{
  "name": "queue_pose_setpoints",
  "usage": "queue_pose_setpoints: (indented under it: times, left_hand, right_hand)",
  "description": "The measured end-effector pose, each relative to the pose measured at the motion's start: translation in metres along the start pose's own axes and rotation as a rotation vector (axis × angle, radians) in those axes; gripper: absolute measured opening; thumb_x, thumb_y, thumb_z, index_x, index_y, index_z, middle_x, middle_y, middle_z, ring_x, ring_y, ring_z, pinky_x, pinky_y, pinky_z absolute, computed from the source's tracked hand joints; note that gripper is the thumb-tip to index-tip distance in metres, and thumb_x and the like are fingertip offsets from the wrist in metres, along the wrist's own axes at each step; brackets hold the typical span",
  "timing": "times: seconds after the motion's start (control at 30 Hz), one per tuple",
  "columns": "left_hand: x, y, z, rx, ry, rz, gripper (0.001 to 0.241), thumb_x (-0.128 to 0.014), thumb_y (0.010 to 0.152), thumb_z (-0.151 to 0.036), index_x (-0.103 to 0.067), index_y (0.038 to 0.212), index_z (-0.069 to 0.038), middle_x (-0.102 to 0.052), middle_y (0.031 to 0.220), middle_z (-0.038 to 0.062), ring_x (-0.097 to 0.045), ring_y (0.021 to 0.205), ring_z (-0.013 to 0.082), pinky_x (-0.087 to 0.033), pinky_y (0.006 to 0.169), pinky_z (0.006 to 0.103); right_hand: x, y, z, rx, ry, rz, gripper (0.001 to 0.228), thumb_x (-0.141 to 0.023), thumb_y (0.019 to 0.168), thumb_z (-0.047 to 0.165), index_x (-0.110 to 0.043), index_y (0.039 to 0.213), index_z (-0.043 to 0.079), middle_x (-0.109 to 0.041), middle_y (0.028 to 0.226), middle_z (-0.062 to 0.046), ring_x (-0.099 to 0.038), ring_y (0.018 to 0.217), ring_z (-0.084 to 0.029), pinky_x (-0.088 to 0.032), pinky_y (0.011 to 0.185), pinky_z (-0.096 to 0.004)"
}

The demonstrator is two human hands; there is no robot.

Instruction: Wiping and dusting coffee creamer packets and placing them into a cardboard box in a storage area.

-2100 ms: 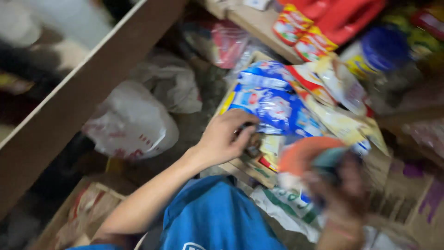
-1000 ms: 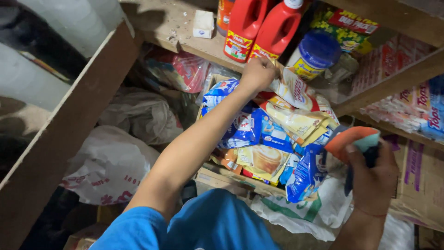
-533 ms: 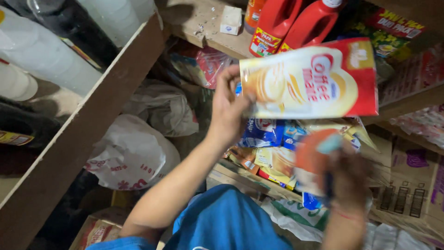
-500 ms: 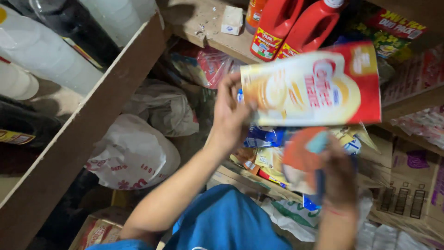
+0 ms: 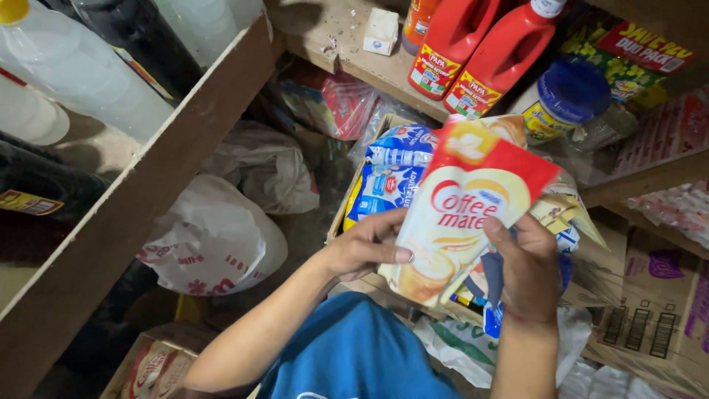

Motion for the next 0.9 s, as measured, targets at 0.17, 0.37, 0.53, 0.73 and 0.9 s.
queue_pose_setpoints:
  times: [0.17, 0.37, 0.53, 0.73, 0.9]
  left_hand:
    - [-0.010, 0.005, 0.019, 0.100, 0.140, -0.097, 0.059, -0.071, 0.094, -0.006, -0.049, 0.148, 0.003, -0.062, 0.140, 0.015, -0.060, 0.129, 0.0246, -0.046, 0.113, 0.0413]
    - [-0.015, 0.009, 0.011, -0.010, 0.068, -0.373, 0.060, -0.071, 0.092, -0.006, -0.048, 0.147, 0.004, -0.064, 0.138, 0.017, -0.061, 0.127, 0.0280, -0.047, 0.111, 0.0431]
    - [0.002, 0.008, 0.016, -0.112, 0.259, -0.417, 0.083, -0.072, 0.081, -0.001, -0.033, 0.155, -0.008, -0.060, 0.143, 0.014, -0.058, 0.132, 0.0239, -0.044, 0.113, 0.0387]
    - [0.011, -0.002, 0.013, -0.202, 0.830, -0.128, 0.094, -0.085, 0.076, -0.005, -0.035, 0.155, -0.002, -0.053, 0.148, 0.012, -0.048, 0.136, 0.0205, -0.039, 0.117, 0.0369]
    - [0.006, 0.000, 0.024, 0.020, 0.857, 0.001, 0.071, -0.081, 0.083, -0.008, -0.051, 0.147, -0.001, -0.066, 0.135, 0.013, -0.058, 0.127, 0.0208, -0.049, 0.111, 0.0360]
  right_hand:
    - [0.006, 0.001, -0.009, -0.083, -0.070, -0.115, 0.041, -0.066, 0.099, 0.010, -0.063, 0.138, -0.003, -0.065, 0.108, -0.011, -0.057, 0.085, -0.019, -0.044, 0.076, -0.033]
    - [-0.004, -0.015, 0.015, 0.312, -0.234, -0.288, 0.041, -0.060, 0.105, 0.015, -0.051, 0.143, 0.001, -0.063, 0.110, -0.002, -0.060, 0.086, -0.010, -0.050, 0.073, -0.025]
    - [-0.048, -0.036, -0.003, 0.449, -0.652, -0.003, 0.056, -0.053, 0.107, 0.030, -0.044, 0.154, 0.001, -0.053, 0.129, -0.020, -0.049, 0.117, -0.027, -0.041, 0.097, -0.043]
    - [-0.075, -0.013, -0.013, 0.653, -1.224, 0.252, 0.054, -0.039, 0.107, 0.039, -0.055, 0.152, 0.015, -0.039, 0.167, -0.012, -0.026, 0.160, -0.042, -0.012, 0.128, -0.062]
    - [-0.067, 0.018, 0.002, 0.832, -1.309, 0.096, 0.054, -0.048, 0.107, 0.042, -0.055, 0.151, 0.010, -0.042, 0.162, -0.026, -0.029, 0.154, -0.046, -0.020, 0.123, -0.062]
Point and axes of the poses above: each hand's wrist, its own y-axis towards the middle knuckle, its own x-axis out of the back of the hand, z = x × y, the point moved 1 cm from there along y, towards the middle knuckle
